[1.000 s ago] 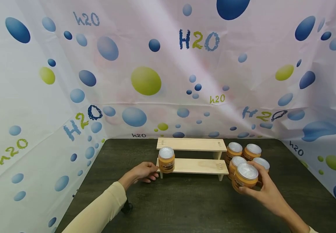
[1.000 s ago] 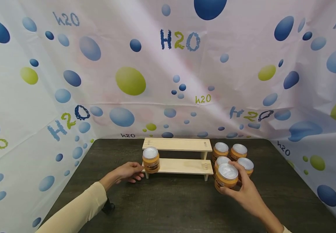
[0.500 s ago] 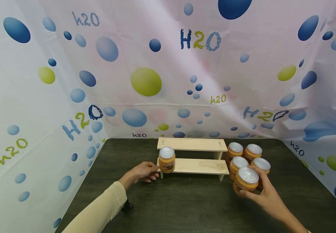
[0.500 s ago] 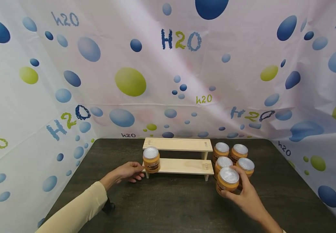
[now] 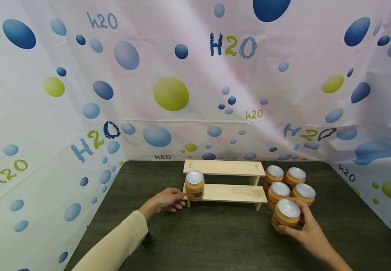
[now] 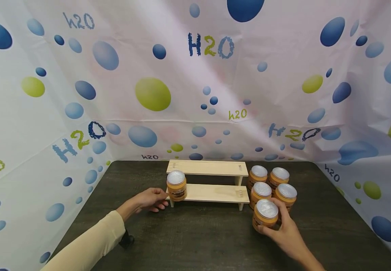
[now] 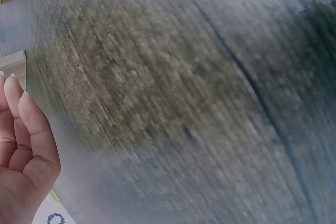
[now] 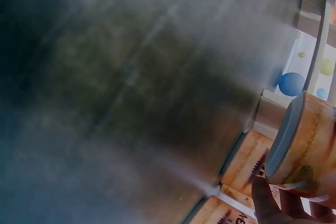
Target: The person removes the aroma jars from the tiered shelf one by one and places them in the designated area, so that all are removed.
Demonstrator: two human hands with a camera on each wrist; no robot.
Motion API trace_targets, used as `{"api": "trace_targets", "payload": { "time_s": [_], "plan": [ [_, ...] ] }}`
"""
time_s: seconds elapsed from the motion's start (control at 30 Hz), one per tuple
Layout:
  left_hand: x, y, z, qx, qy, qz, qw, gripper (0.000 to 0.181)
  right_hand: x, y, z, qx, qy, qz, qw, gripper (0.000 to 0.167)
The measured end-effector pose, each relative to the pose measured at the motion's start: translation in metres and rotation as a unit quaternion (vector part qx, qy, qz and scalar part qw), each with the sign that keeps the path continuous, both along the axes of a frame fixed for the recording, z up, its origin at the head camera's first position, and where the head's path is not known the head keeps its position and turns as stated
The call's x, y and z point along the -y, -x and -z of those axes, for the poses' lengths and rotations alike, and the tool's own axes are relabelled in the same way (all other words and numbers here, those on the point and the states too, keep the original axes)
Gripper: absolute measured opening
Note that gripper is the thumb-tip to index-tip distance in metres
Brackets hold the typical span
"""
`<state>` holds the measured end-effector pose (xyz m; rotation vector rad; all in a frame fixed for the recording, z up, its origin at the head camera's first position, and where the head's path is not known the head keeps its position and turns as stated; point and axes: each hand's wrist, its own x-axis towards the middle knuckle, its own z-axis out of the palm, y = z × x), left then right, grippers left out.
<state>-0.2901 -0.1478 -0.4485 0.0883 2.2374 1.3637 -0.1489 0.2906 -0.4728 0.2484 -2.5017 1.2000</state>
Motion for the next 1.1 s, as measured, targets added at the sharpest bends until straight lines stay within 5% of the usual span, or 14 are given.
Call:
{"api": "trace_targets", "payload": {
  "time_s": [1.1],
  "plan": [
    [0.0023,0.0021,0.0009,0.007,-0.001,0.004,1.0000,0.025,0.0024,0.0033,0.0034,0.095,-0.026,0.007,0.9951,0.091]
  ]
}}
